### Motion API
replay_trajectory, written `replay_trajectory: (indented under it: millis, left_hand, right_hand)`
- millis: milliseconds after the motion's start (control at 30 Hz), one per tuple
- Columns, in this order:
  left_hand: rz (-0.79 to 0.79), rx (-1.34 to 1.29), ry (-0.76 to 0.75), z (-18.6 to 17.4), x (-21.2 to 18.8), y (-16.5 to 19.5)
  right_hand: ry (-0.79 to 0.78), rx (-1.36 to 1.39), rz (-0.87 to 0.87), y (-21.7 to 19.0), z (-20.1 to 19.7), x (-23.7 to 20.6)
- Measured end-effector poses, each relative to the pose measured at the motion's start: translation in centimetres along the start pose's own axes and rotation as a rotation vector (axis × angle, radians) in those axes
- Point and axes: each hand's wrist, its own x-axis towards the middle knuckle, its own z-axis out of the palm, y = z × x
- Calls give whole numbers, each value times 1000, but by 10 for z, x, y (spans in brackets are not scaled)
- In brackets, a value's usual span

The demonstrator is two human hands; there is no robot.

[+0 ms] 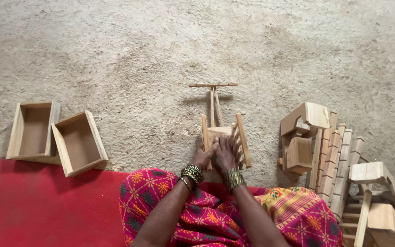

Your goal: The person sands small wooden furniture pieces, including a rocking chair and a rectangular box, using a sanding block. They smooth the surfaces of each item and place them aside after finishing.

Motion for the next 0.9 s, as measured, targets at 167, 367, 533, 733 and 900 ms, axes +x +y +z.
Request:
replay_trajectory:
  millis: [167, 367, 533, 733, 900]
  left_hand:
    - [-88, 91, 37, 3, -6, 4]
    - [-69, -66, -45, 3, -3, -2]
    - [-51, 35, -26, 2, 0, -4]
    - [-23, 21, -12, 2, -1, -5]
    - [-14, 152, 29, 5, -1, -9]
  right_hand:
    - [284, 66, -226, 5, 9, -22]
    - [143, -157, -176, 9, -4, -5]
    - [145, -150, -178, 11, -11, 34]
    - [304, -147, -233, 9, -8, 49]
    - [240, -119, -187, 1, 3, 10]
